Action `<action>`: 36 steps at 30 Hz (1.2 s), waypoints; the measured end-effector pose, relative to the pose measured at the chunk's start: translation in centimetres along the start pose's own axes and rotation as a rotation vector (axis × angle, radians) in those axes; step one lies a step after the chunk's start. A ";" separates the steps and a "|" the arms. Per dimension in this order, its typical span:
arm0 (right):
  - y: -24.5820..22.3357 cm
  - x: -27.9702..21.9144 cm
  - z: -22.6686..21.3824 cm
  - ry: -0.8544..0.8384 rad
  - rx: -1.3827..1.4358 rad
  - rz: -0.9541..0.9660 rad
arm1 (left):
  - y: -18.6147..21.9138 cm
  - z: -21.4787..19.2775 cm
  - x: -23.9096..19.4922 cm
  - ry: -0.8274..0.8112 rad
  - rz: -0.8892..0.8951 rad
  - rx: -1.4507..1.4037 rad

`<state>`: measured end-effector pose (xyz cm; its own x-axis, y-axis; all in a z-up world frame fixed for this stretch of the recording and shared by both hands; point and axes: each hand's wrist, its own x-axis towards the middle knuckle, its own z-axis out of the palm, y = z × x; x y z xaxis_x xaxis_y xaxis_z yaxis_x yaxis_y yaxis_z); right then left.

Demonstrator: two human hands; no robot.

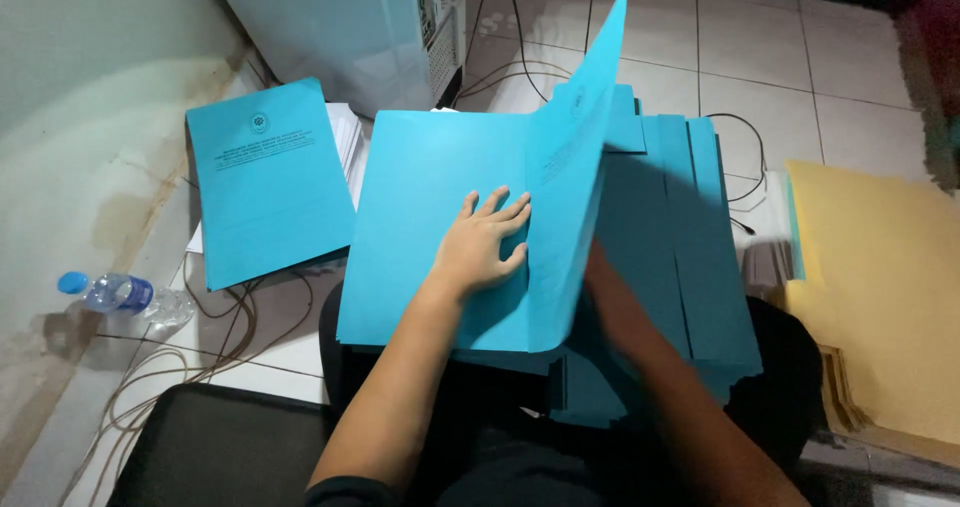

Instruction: The person sits on the floor and repeatedly folds light blue file folders in half. They smooth the creases with their hands and stack the folded files on top of each other.

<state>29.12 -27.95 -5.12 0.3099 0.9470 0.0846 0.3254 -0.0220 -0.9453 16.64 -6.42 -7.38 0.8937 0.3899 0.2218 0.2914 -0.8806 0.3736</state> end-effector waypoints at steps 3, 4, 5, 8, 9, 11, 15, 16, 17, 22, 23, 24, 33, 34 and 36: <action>-6.0 1.3 3.4 -0.118 -0.024 0.064 | -1.2 1.3 0.3 0.012 0.022 0.017; -4.7 1.6 3.9 -0.113 -0.023 0.062 | -1.7 0.5 -0.1 0.011 0.027 0.019; -3.4 1.9 4.3 -0.162 -0.360 0.029 | -1.7 -0.1 -0.2 0.027 -0.031 -0.094; -3.5 2.2 5.1 -0.246 -0.735 0.077 | -1.2 -2.9 -1.3 0.067 -0.207 -0.444; -4.2 2.0 5.3 -0.286 -0.769 0.153 | -1.0 -4.1 -2.0 0.078 -0.266 -0.561; -4.2 1.9 5.2 -0.297 -0.789 0.151 | -1.0 -7.2 -3.0 0.096 -0.382 -0.788; -4.0 1.8 5.2 -0.319 -0.899 0.121 | -1.2 -13.3 -5.8 0.149 -0.636 -1.236; -4.0 1.7 5.3 -0.318 -0.892 0.118 | -1.5 -13.9 -6.3 0.163 -0.703 -1.344; -4.0 1.7 5.3 -0.322 -0.918 0.110 | -1.7 -14.8 -6.9 0.178 -0.771 -1.451; -4.3 1.6 5.6 -0.320 -0.958 0.095 | -6.3 -14.6 -8.9 0.178 -0.780 -1.205; -4.6 1.5 5.6 -0.309 -0.955 0.089 | -9.2 -13.3 -9.5 0.136 -0.772 -0.987; -4.8 1.4 5.5 -0.297 -0.956 0.085 | -12.1 -11.8 -10.0 0.095 -0.754 -0.773; -4.3 1.9 5.5 -0.260 -0.921 0.060 | 0.2 -3.5 3.0 0.361 -0.200 -0.243; -3.6 1.8 5.7 -0.262 -0.922 0.060 | 0.3 -2.3 4.1 0.362 -0.202 -0.245; -2.1 1.8 5.7 -0.174 -0.879 0.017 | 0.6 0.3 6.8 0.237 -0.101 -0.184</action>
<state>23.90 -24.33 -4.76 0.2049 0.9778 -0.0437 0.9107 -0.2068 -0.3575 23.04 -4.38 -5.91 0.7528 0.5441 0.3703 0.2892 -0.7789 0.5566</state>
